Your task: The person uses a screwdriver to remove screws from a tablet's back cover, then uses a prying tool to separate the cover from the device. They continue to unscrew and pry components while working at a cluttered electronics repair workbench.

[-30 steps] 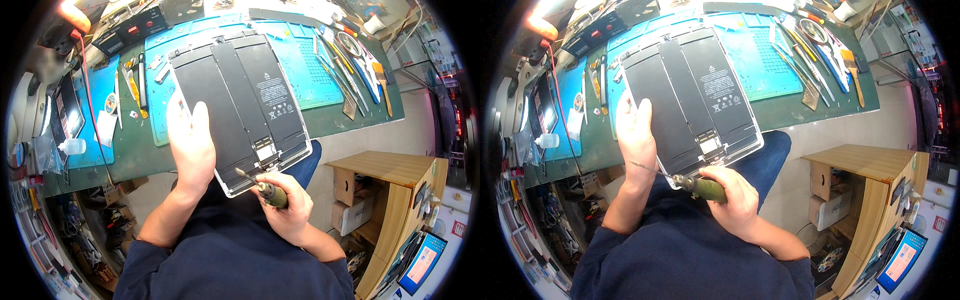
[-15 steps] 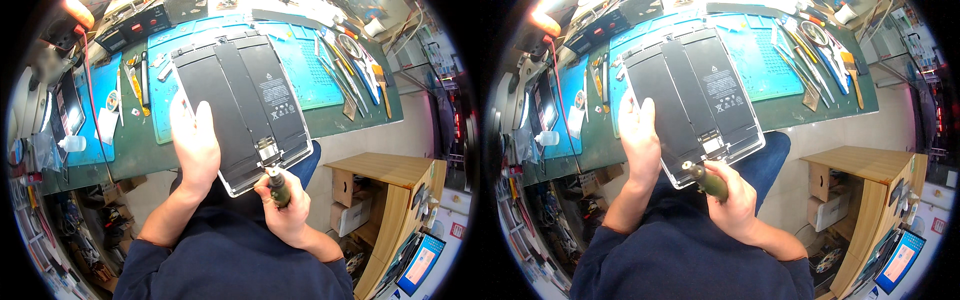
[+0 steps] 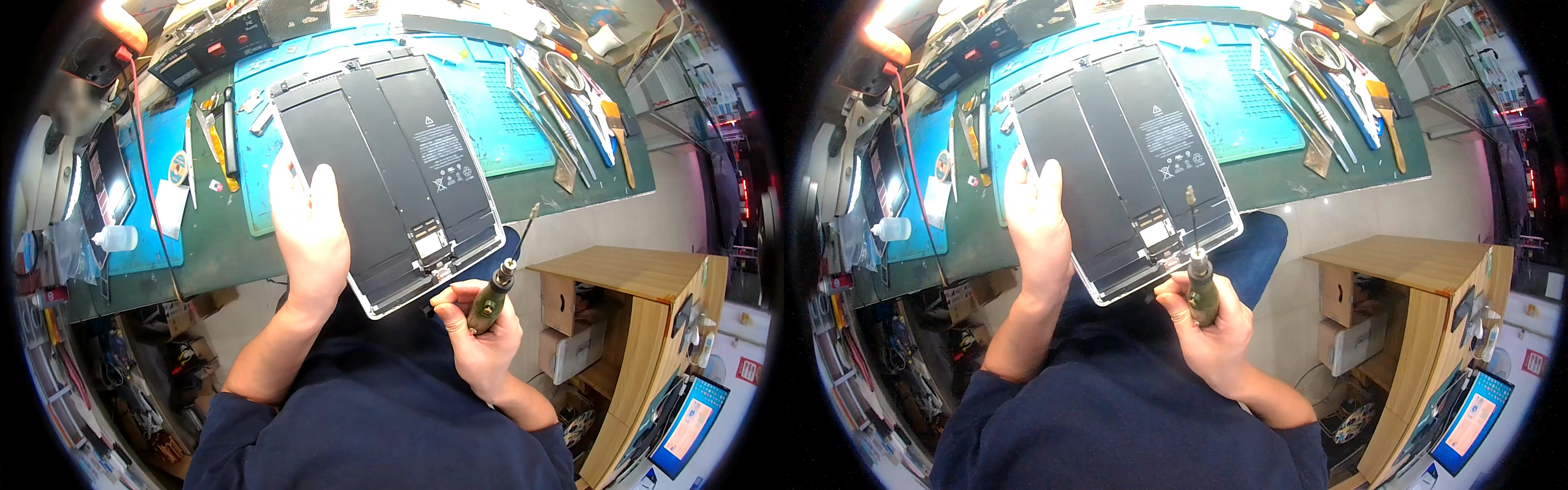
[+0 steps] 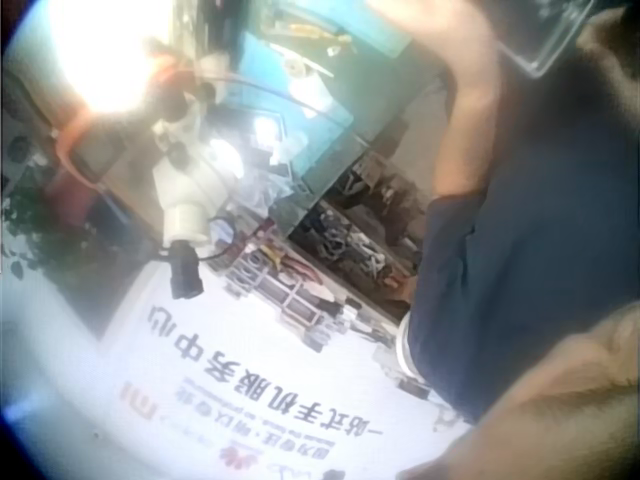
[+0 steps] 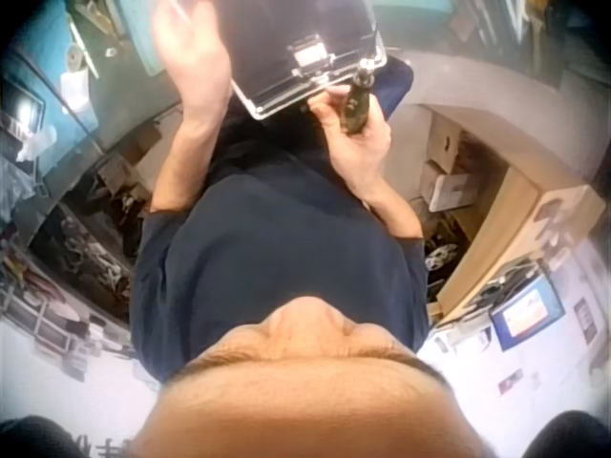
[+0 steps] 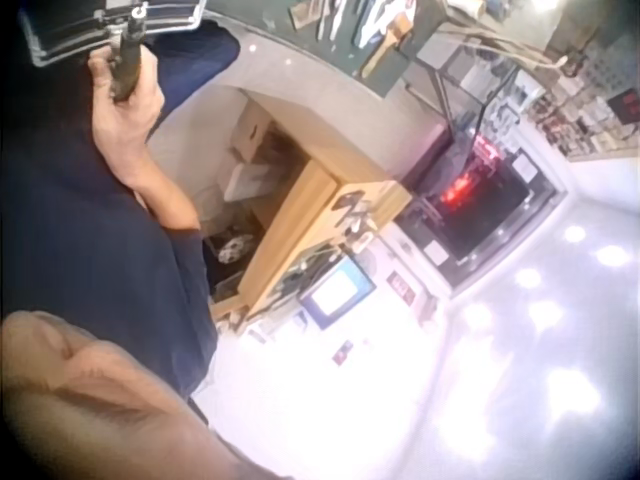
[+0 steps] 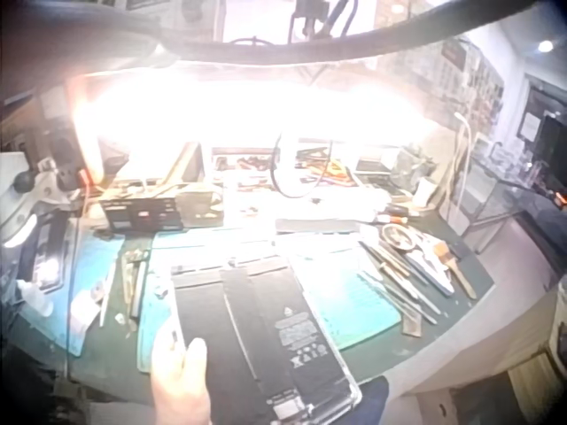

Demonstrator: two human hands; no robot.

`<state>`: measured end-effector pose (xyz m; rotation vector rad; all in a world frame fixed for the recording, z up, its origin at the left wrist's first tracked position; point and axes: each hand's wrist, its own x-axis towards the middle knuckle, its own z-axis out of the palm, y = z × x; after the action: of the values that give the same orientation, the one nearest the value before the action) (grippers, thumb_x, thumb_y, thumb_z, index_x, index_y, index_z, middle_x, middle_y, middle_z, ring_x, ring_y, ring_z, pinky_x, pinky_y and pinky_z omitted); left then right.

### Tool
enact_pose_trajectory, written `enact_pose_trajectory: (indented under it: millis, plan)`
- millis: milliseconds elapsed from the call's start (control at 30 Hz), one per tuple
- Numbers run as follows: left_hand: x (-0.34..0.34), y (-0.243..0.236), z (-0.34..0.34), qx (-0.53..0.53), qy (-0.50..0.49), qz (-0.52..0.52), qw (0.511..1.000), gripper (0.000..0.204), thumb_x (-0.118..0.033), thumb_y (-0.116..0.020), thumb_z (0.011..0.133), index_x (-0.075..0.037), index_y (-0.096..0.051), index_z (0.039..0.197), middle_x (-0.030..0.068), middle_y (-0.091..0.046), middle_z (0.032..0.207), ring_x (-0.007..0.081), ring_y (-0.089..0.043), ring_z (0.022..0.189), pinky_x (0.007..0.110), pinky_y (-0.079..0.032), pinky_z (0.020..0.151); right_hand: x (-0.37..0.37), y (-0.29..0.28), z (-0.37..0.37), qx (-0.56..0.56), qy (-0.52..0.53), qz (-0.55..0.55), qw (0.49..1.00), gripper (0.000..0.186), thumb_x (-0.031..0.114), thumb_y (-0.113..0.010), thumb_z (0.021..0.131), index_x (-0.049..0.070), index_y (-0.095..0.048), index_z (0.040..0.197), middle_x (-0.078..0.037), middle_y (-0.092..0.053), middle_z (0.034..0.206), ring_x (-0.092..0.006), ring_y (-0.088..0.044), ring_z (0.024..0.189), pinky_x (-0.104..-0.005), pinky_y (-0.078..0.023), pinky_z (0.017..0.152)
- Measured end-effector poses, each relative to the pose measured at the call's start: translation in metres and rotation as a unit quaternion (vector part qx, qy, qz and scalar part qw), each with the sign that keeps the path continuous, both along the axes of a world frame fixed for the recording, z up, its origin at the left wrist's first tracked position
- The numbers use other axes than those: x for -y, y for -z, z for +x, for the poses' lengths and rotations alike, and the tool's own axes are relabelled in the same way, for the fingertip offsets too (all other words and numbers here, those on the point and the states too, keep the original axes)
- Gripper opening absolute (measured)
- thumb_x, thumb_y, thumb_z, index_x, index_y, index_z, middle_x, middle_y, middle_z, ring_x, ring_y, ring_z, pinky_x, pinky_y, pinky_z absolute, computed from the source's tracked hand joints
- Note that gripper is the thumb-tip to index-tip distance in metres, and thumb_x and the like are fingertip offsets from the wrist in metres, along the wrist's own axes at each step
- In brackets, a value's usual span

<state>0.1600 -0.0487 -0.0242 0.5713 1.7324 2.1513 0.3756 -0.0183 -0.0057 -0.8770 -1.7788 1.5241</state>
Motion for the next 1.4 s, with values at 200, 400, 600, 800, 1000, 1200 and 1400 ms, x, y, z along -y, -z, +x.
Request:
enact_pose_trajectory:
  millis: [200, 400, 600, 800, 1000, 1200, 1400]
  plan:
    - [0.000, -0.003, 0.001, 0.021, 0.005, 0.004, 1.000, 0.044, -0.003, -0.051, 0.107, 0.011, -0.039, 0.147, 0.0167, -0.054, 0.141, 0.0204, -0.054, 0.130, 0.034, -0.042, 0.112, 0.001, -0.010, 0.004, -0.071, 0.071, -0.112, 0.989, 0.015, -0.003, -0.067, 0.099, 0.001, -0.058, 0.110, -0.012, -0.073, 0.098, -0.0159, -0.075, 0.088, -0.0220, -0.054, 0.058]
    - [0.000, -0.007, 0.002, 0.026, -0.002, 0.008, 1.000, 0.042, -0.002, -0.051, 0.107, 0.010, -0.040, 0.146, 0.0171, -0.054, 0.143, 0.0211, -0.054, 0.132, 0.034, -0.042, 0.112, -0.023, -0.010, 0.018, -0.104, 0.100, -0.159, 0.977, 0.015, -0.001, -0.059, 0.103, 0.002, -0.055, 0.117, -0.010, -0.063, 0.103, -0.0201, -0.075, 0.087, -0.0210, -0.050, 0.052]
    - [0.000, -0.008, 0.001, 0.018, 0.006, -0.014, 1.000, 0.040, -0.003, -0.050, 0.108, 0.007, -0.043, 0.146, 0.0159, -0.057, 0.142, 0.0200, -0.056, 0.129, 0.034, -0.043, 0.111, -0.046, -0.003, 0.026, -0.104, 0.162, -0.115, 0.975, 0.026, 0.000, -0.062, 0.102, 0.001, -0.055, 0.127, -0.011, -0.064, 0.105, -0.0163, -0.069, 0.082, -0.0217, -0.049, 0.054]
    - [0.005, -0.006, -0.003, 0.026, 0.021, -0.024, 0.999, 0.038, -0.004, -0.049, 0.108, 0.006, -0.045, 0.145, 0.0144, -0.060, 0.138, 0.0178, -0.059, 0.124, 0.033, -0.045, 0.108, -0.061, 0.001, 0.034, -0.118, 0.162, -0.109, 0.974, 0.027, -0.002, -0.062, 0.101, 0.000, -0.056, 0.127, -0.013, -0.065, 0.109, -0.0180, -0.069, 0.082, -0.0213, -0.049, 0.053]
    - [0.003, -0.008, -0.002, 0.047, 0.034, -0.008, 0.998, 0.038, -0.004, -0.049, 0.109, 0.005, -0.045, 0.145, 0.0138, -0.061, 0.136, 0.0170, -0.060, 0.123, 0.033, -0.046, 0.107, -0.081, -0.005, 0.031, -0.106, 0.186, -0.093, 0.972, 0.023, -0.004, -0.062, 0.100, -0.002, -0.058, 0.122, -0.014, -0.068, 0.106, -0.0149, -0.070, 0.081, -0.0196, -0.044, 0.047]
    - [0.002, -0.004, -0.001, 0.027, 0.004, -0.008, 1.000, 0.036, -0.007, -0.049, 0.109, 0.004, -0.050, 0.143, 0.0121, -0.067, 0.128, 0.0151, -0.065, 0.113, 0.030, -0.051, 0.098, -0.138, -0.032, 0.014, -0.002, 0.207, 0.051, 0.977, 0.027, 0.002, -0.064, 0.098, -0.001, -0.062, 0.125, -0.011, -0.075, 0.110, -0.0076, -0.066, 0.074, -0.0193, -0.046, 0.049]
    - [0.004, -0.005, -0.001, 0.047, 0.028, -0.001, 0.998, 0.040, -0.004, -0.049, 0.109, 0.005, -0.043, 0.147, 0.0133, -0.060, 0.137, 0.0152, -0.059, 0.122, 0.031, -0.046, 0.105, -0.157, -0.021, 0.036, 0.011, 0.235, 0.055, 0.970, 0.027, 0.002, -0.067, 0.098, 0.001, -0.063, 0.125, -0.010, -0.075, 0.110, -0.0128, -0.075, 0.096, -0.0204, -0.049, 0.054]
